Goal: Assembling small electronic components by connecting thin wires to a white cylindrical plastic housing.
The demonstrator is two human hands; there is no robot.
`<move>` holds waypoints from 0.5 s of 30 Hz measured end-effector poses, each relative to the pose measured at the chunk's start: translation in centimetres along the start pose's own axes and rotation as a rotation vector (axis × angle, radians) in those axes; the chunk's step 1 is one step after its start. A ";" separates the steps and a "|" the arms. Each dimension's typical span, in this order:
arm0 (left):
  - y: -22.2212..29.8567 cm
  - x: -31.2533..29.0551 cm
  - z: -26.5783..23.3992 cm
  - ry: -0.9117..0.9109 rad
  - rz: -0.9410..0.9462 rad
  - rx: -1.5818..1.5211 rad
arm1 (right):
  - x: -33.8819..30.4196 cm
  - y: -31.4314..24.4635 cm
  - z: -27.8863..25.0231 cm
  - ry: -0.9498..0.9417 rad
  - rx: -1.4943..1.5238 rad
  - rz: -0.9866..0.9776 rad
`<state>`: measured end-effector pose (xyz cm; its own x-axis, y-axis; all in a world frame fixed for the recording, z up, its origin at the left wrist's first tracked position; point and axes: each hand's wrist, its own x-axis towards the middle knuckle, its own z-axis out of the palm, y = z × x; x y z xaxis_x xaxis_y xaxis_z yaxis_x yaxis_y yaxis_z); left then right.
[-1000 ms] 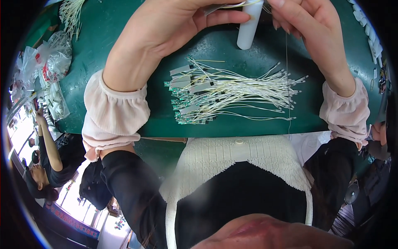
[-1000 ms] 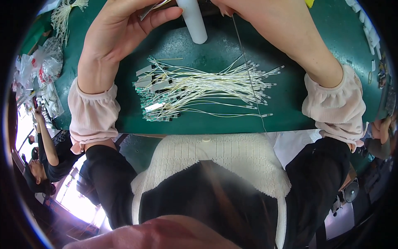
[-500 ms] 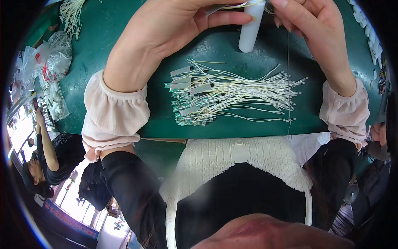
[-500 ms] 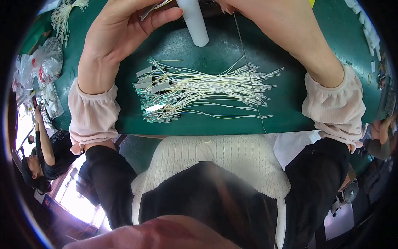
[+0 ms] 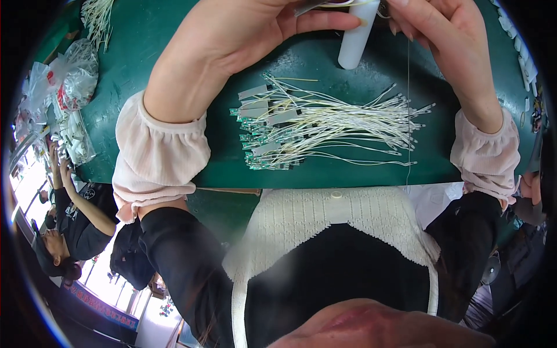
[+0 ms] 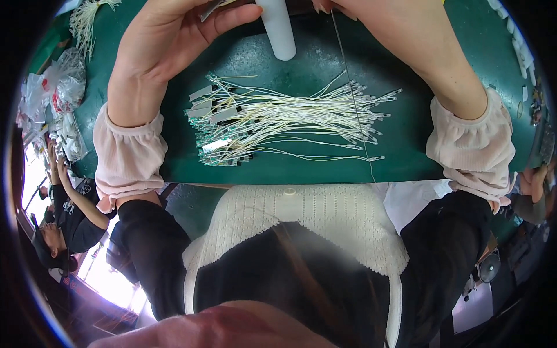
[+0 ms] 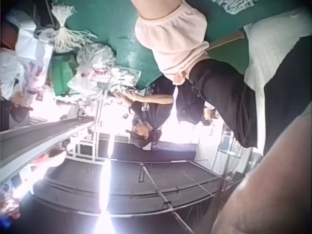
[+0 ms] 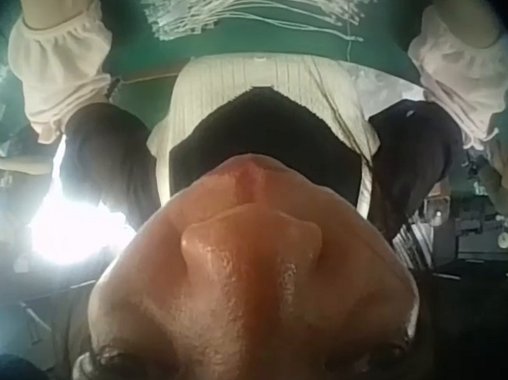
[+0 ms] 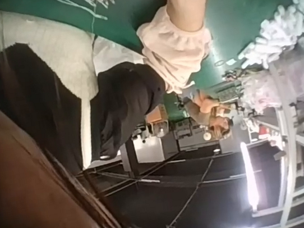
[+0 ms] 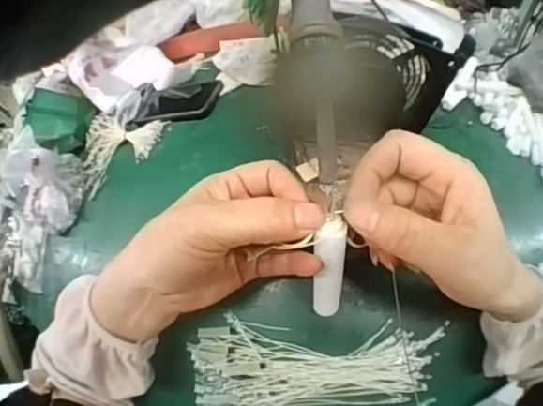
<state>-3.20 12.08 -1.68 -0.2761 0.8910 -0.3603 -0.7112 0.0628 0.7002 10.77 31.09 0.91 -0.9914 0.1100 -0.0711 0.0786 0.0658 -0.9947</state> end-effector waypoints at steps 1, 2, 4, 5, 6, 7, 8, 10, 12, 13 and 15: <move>-0.3 0.0 -0.3 0.001 -0.002 0.000 | 0.0 0.0 -0.2 -0.010 0.001 0.016; -0.6 -0.1 -0.6 0.066 0.052 0.081 | 0.0 0.0 -0.3 -0.021 0.002 0.032; -1.0 -0.4 -0.9 0.133 0.108 0.163 | 0.0 -0.1 -0.4 -0.044 0.002 0.060; -1.1 -0.5 -0.8 0.155 0.119 0.172 | 0.0 -0.1 -0.3 -0.058 0.001 0.072; -1.2 -0.7 -0.7 0.180 0.130 0.181 | 0.0 -0.2 -0.3 -0.074 0.001 0.084; -1.0 -0.6 -0.3 0.169 0.134 0.183 | -0.3 -0.6 -0.4 -0.076 -0.007 0.096; -0.7 -0.5 0.1 0.089 0.043 0.080 | -0.5 -0.9 -0.5 -0.080 -0.014 0.107; -0.5 -1.1 0.4 0.018 -0.040 -0.020 | -0.7 -1.4 -0.5 -0.106 -0.020 0.126; -0.5 -2.4 0.3 0.093 -0.066 0.000 | -0.6 -1.8 -0.3 -0.152 -0.020 0.141; -0.5 -3.1 0.2 0.100 -0.056 0.002 | -0.6 -1.9 -0.2 -0.172 -0.024 0.148; -0.3 -5.3 0.0 0.126 -0.079 0.070 | -0.4 -2.3 0.1 -0.218 -0.031 0.159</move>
<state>-1.47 7.35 0.01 -0.3030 0.8188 -0.4876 -0.6884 0.1657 0.7061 10.96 30.75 3.25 -0.9651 -0.0945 -0.2441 0.2353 0.0950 -0.9673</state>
